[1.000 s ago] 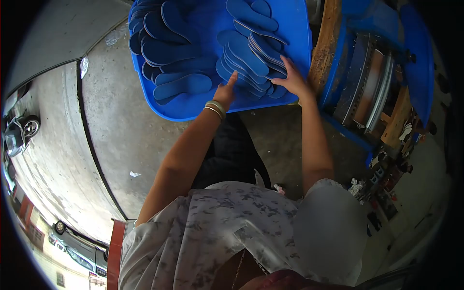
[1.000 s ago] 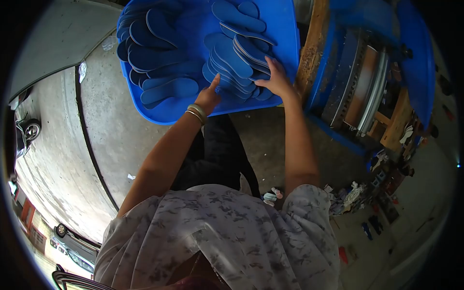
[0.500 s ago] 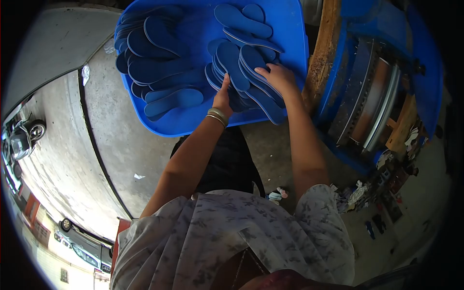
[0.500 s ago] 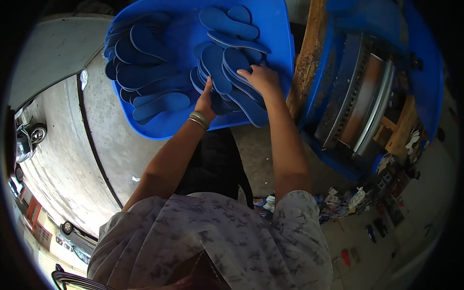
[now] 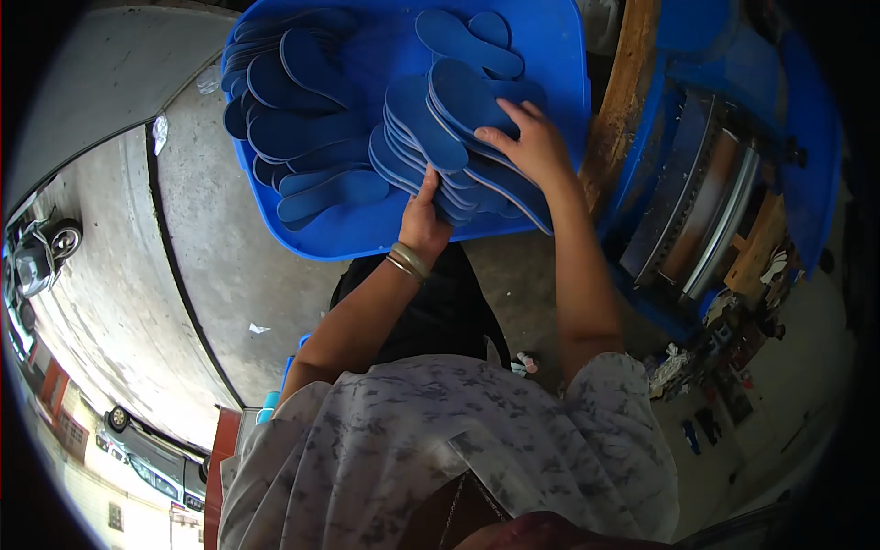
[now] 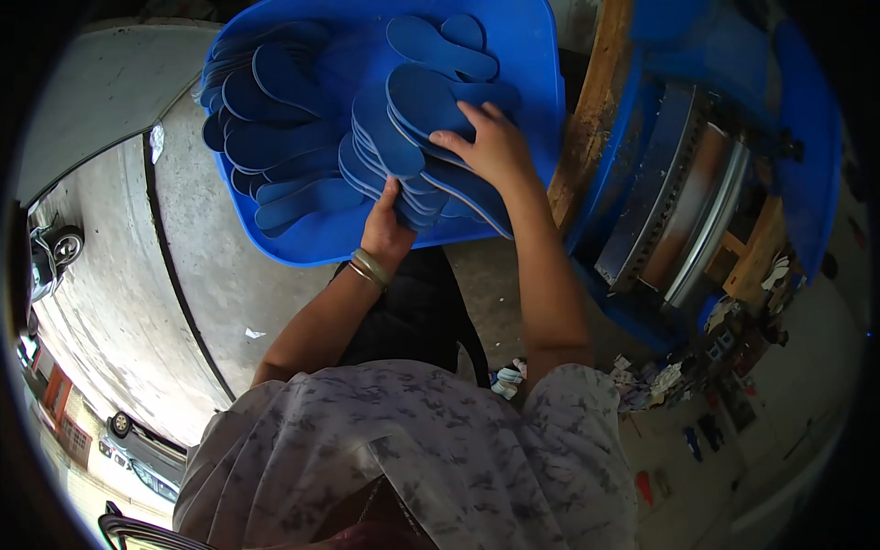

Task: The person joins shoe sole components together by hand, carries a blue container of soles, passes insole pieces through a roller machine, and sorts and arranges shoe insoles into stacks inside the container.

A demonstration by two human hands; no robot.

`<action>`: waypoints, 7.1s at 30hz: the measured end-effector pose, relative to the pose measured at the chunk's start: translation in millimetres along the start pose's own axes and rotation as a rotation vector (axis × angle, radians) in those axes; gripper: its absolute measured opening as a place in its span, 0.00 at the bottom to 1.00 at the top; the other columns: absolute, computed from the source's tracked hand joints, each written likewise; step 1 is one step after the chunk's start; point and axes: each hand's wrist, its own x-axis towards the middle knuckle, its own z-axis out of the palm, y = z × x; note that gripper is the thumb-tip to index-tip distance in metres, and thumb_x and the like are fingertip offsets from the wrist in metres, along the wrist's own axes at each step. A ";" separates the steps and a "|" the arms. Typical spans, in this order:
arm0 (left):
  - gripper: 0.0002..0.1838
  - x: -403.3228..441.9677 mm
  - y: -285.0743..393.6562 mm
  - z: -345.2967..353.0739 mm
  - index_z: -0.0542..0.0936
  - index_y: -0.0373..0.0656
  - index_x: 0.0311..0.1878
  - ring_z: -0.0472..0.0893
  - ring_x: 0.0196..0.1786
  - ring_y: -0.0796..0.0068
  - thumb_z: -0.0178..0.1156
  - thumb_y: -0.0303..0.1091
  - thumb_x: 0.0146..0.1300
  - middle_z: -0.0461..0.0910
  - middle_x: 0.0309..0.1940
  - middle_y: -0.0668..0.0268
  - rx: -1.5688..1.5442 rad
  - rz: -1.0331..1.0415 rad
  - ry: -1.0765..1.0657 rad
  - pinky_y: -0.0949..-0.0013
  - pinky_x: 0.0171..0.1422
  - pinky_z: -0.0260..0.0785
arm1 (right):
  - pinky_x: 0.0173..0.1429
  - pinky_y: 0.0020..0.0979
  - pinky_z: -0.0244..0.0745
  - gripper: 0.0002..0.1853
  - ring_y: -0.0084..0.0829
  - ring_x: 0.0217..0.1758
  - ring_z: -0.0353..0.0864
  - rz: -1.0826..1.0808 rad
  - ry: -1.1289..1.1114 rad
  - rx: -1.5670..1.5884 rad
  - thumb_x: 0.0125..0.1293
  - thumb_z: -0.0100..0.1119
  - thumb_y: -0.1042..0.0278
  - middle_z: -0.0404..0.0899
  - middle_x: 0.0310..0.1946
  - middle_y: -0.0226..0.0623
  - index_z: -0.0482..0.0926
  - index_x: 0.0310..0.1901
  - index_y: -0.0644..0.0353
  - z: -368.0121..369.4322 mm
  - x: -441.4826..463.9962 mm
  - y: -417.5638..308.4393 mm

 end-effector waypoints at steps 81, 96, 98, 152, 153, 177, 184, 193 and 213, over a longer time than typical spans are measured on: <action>0.16 82.6 20.4 -51.2 0.74 0.38 0.52 0.79 0.38 0.73 0.64 0.25 0.61 0.78 0.37 0.64 0.577 0.161 0.432 0.68 0.40 0.75 | 0.40 0.26 0.76 0.14 0.31 0.38 0.84 0.766 0.485 1.484 0.71 0.58 0.59 0.85 0.38 0.39 0.78 0.44 0.64 120.1 -40.5 60.4; 0.15 -72.7 107.0 -45.4 0.76 0.41 0.56 0.80 0.47 0.75 0.61 0.30 0.67 0.80 0.45 0.67 0.771 0.218 0.247 0.70 0.52 0.76 | 0.40 0.25 0.74 0.09 0.25 0.36 0.82 0.380 0.225 0.693 0.67 0.62 0.67 0.84 0.35 0.33 0.81 0.45 0.61 78.4 -94.1 -9.0; 0.15 -91.6 110.2 -32.9 0.76 0.42 0.56 0.80 0.48 0.75 0.60 0.30 0.68 0.81 0.46 0.67 0.756 0.221 0.237 0.70 0.54 0.75 | 0.44 0.28 0.75 0.10 0.27 0.38 0.82 0.046 0.372 0.517 0.64 0.64 0.69 0.84 0.35 0.32 0.81 0.46 0.60 58.1 -98.8 -60.4; 0.16 -411.2 184.8 36.8 0.74 0.36 0.56 0.81 0.49 0.66 0.56 0.24 0.66 0.80 0.47 0.58 1.004 1.434 -0.143 0.66 0.55 0.73 | 0.40 0.33 0.68 0.17 0.29 0.32 0.77 -1.072 0.717 0.258 0.53 0.62 0.82 0.78 0.31 0.28 0.75 0.45 0.56 -68.0 -264.6 -447.3; 0.14 -411.2 184.6 37.0 0.75 0.35 0.54 0.81 0.46 0.68 0.56 0.25 0.67 0.81 0.45 0.59 0.978 1.370 -0.145 0.67 0.53 0.74 | 0.40 0.33 0.68 0.17 0.29 0.32 0.77 -1.066 0.720 0.258 0.53 0.62 0.82 0.78 0.31 0.28 0.75 0.45 0.56 -70.5 -263.7 -443.2; 0.14 -405.8 202.5 73.2 0.74 0.38 0.56 0.82 0.51 0.67 0.57 0.32 0.70 0.80 0.50 0.61 0.268 0.819 -0.587 0.62 0.54 0.80 | 0.36 0.27 0.73 0.09 0.25 0.28 0.78 -0.320 0.012 0.030 0.64 0.61 0.67 0.80 0.27 0.35 0.84 0.40 0.63 -59.8 -306.2 -191.5; 0.14 -386.8 163.6 88.3 0.73 0.38 0.57 0.81 0.53 0.68 0.56 0.32 0.71 0.78 0.52 0.62 0.376 0.814 -0.597 0.61 0.58 0.78 | 0.34 0.24 0.71 0.16 0.23 0.29 0.78 -0.162 -0.158 1.392 0.72 0.56 0.58 0.82 0.29 0.32 0.82 0.46 0.65 -87.7 -277.5 -306.4; 0.15 -381.4 155.8 86.3 0.74 0.37 0.57 0.80 0.53 0.69 0.56 0.33 0.72 0.78 0.52 0.63 0.403 0.795 -0.596 0.61 0.59 0.77 | 0.35 0.23 0.73 0.12 0.24 0.28 0.79 -0.187 -0.215 1.428 0.69 0.59 0.63 0.83 0.30 0.36 0.83 0.41 0.65 -77.5 -263.6 -293.9; 0.14 -319.4 78.2 119.0 0.74 0.38 0.58 0.79 0.55 0.69 0.55 0.31 0.72 0.78 0.52 0.63 0.621 0.513 -0.696 0.59 0.61 0.76 | 0.45 0.23 0.76 0.09 0.24 0.36 0.82 0.103 -0.039 1.162 0.67 0.60 0.68 0.81 0.32 0.32 0.83 0.43 0.64 -92.7 -322.5 -188.5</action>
